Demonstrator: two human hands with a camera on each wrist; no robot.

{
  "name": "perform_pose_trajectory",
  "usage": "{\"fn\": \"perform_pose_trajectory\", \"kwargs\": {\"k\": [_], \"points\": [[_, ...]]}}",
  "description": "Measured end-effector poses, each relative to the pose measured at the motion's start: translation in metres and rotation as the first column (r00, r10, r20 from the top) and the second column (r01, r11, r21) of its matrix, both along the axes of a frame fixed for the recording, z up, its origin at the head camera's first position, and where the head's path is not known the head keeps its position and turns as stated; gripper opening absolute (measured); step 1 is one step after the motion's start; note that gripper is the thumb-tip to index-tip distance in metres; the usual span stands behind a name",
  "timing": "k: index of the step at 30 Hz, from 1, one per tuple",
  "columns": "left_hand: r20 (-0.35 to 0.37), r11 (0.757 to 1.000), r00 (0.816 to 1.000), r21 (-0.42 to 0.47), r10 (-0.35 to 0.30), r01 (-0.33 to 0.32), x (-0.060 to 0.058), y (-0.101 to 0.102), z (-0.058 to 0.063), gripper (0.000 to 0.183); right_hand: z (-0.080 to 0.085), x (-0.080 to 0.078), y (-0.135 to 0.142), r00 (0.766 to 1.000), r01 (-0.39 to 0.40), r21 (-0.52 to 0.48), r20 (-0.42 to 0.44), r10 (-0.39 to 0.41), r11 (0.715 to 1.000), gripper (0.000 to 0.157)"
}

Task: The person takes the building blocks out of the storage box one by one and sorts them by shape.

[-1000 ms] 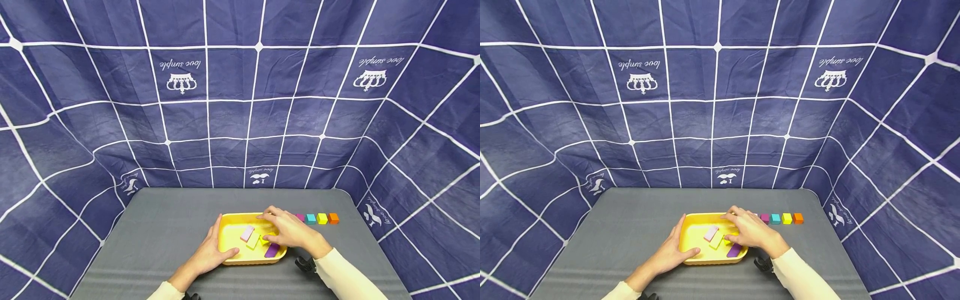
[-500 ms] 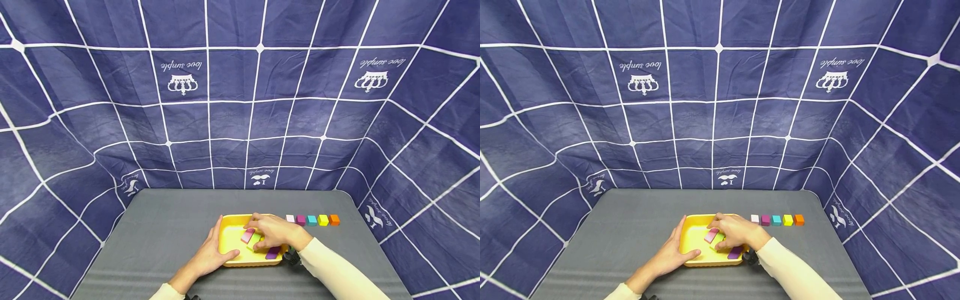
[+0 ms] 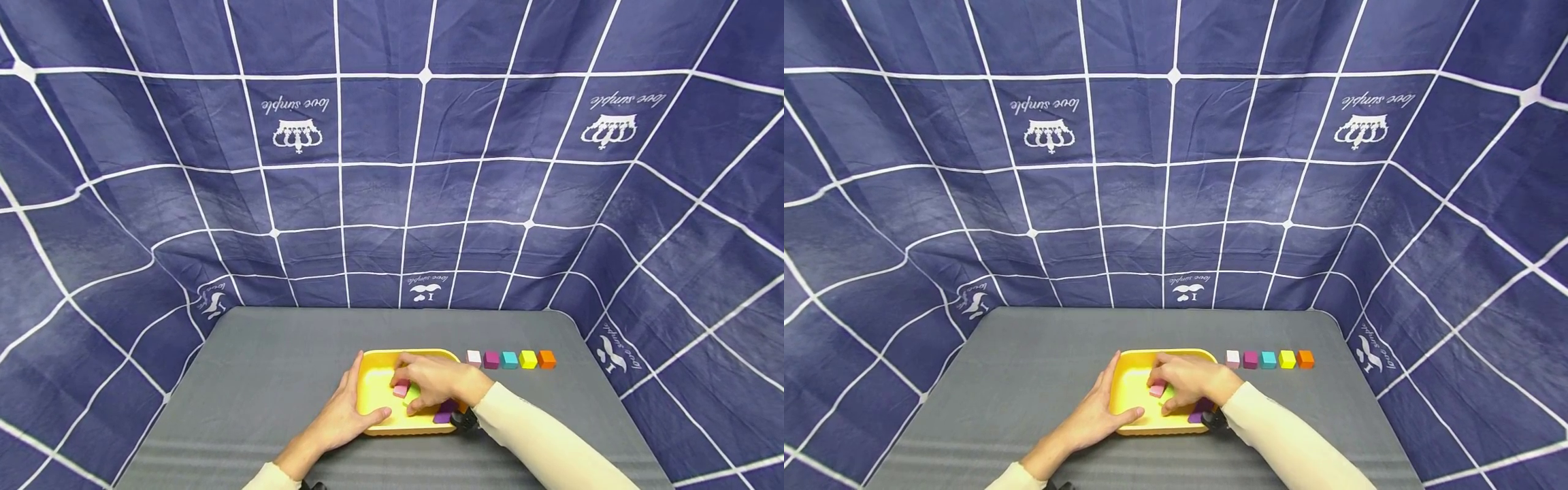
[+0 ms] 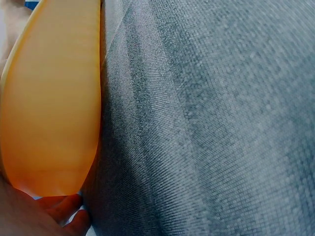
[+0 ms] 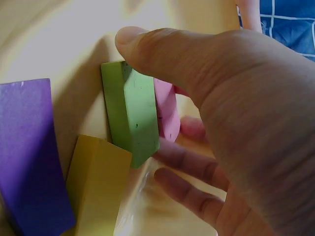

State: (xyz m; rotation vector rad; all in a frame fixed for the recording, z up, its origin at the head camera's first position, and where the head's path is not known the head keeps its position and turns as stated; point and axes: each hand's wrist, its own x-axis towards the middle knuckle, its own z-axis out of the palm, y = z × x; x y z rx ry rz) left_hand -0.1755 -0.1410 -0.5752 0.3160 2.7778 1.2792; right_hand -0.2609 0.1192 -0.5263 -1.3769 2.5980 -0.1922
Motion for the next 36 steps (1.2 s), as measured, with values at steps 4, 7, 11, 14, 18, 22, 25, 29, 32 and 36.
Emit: {"fn": "perform_pose_trajectory", "kwargs": {"k": [4,7,11,14,18,22,25,29,32,36], "points": [[0.020,1.000,1.000,0.002,0.003,-0.003,0.000,0.000,0.000,0.136,0.001,-0.001,-0.004,1.000,-0.009,0.001,0.026,0.009,1.000,0.049],[0.020,1.000,1.000,0.000,0.002,-0.002,0.001,0.000,0.000,0.135,0.002,-0.002,-0.007,0.999,-0.024,-0.005,0.040,0.024,1.000,0.044],[0.015,1.000,1.000,0.003,0.002,-0.002,0.001,-0.001,0.000,0.135,0.001,-0.004,-0.011,0.998,-0.041,-0.013,0.050,0.042,0.999,0.039],[0.009,1.000,1.000,0.004,-0.002,0.002,0.002,-0.001,0.001,0.135,0.000,-0.005,-0.012,0.997,-0.052,-0.022,0.049,0.053,0.998,0.036],[0.007,1.000,1.000,0.005,-0.005,0.005,0.002,-0.001,0.002,0.135,0.000,-0.006,-0.014,0.996,-0.074,-0.041,0.038,0.075,0.996,0.030],[0.009,1.000,1.000,0.005,-0.003,0.003,0.001,-0.001,0.003,0.136,0.000,-0.007,-0.015,0.996,-0.075,-0.052,0.039,0.077,0.996,0.028],[0.009,1.000,1.000,-0.001,0.001,-0.001,0.000,0.000,0.002,0.136,0.000,-0.008,-0.014,0.996,-0.069,-0.060,0.044,0.072,0.996,0.029],[0.005,1.000,1.000,-0.009,-0.002,0.002,-0.002,0.000,0.001,0.136,0.000,-0.008,-0.012,0.997,-0.069,-0.080,0.033,0.071,0.994,0.031],[0.007,1.000,1.000,-0.009,-0.003,0.003,-0.002,0.000,0.001,0.136,0.001,-0.007,-0.010,0.997,-0.066,-0.099,0.023,0.069,0.993,0.035],[0.002,1.000,1.000,-0.006,-0.002,0.003,-0.001,-0.001,0.000,0.136,0.003,-0.005,-0.007,0.998,-0.063,-0.137,0.016,0.066,0.989,0.042]]}}
